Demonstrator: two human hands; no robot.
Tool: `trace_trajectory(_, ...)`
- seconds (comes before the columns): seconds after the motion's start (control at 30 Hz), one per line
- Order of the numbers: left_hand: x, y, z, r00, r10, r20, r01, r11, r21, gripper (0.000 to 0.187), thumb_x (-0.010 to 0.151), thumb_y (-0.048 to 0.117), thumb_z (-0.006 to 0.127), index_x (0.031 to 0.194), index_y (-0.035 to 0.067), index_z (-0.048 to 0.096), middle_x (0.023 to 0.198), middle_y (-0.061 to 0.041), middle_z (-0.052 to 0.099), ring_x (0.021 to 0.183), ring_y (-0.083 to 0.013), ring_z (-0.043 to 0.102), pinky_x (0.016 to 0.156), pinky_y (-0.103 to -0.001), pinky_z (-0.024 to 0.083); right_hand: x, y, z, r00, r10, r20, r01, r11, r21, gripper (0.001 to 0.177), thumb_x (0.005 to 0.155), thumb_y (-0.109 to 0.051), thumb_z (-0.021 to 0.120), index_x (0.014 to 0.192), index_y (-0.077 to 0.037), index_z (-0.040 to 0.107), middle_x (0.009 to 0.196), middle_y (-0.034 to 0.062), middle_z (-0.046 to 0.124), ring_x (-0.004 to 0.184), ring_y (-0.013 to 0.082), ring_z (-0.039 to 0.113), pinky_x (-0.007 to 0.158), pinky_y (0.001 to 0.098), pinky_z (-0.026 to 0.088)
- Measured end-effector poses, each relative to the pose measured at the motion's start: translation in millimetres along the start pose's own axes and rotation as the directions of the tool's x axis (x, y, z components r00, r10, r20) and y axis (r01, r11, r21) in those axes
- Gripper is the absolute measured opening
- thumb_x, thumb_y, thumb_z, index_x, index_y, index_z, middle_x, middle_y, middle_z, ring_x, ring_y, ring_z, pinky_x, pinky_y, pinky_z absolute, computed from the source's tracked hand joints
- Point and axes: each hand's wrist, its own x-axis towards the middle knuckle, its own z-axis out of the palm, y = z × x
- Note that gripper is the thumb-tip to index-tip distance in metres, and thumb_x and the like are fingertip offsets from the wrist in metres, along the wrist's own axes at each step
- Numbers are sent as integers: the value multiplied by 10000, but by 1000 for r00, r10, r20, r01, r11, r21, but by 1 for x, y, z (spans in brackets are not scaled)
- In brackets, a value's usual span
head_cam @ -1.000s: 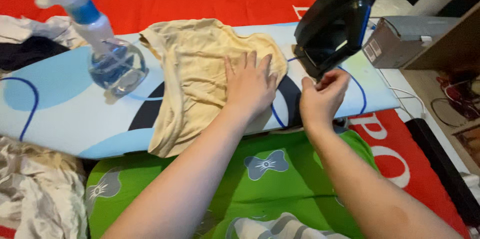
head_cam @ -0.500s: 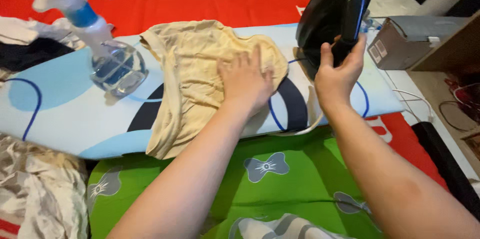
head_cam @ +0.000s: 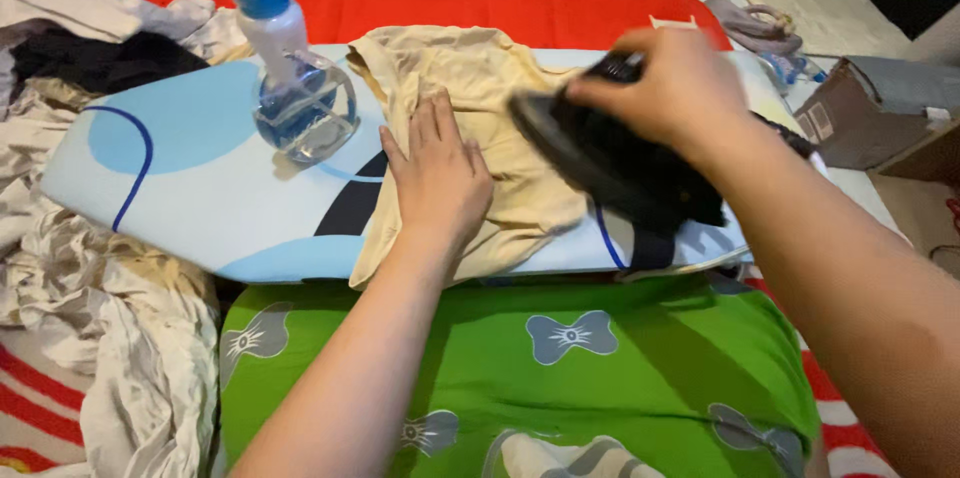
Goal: The person folds a garment by hand on a floor mat and then places another garment onto an ironing board. They spray the item with liquid from a bottle and use an iron to press the fabric.
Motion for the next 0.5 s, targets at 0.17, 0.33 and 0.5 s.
trace_trajectory(0.17, -1, 1, -21, 985, -62, 160, 46, 994, 101, 777, 858, 433, 561, 1496, 29, 376, 1638, -165, 239, 1517, -289, 203, 1162, -699, -1, 18, -34, 12, 993, -99, 69, 110, 980, -166, 452, 845, -554, 784, 1126, -200, 783, 995, 149, 757, 932, 373, 697, 786, 501, 540)
trace_trajectory(0.33, -2, 2, -26, 980, -40, 196, 17, 993, 116, 757, 841, 460, 544, 1489, 86, 424, 1649, -155, 209, 1536, -281, 151, 1158, -711, -38, 29, -57, 38, 987, -154, -35, 142, 964, -223, 281, 911, -452, 732, 1096, -254, 802, 996, 124, 752, 938, 358, 698, 782, 505, 531)
trace_trajectory(0.5, -1, 3, -26, 971, -34, 235, 2, 991, 135, 821, 857, 484, 519, 1543, 67, 348, 1654, -150, 217, 1545, -284, 116, 1160, -711, -49, 34, -54, 37, 987, -156, -25, 150, 974, -170, 262, 937, -449, 700, 1083, -256, 801, 924, 102, 769, 906, 350, 708, 782, 494, 539)
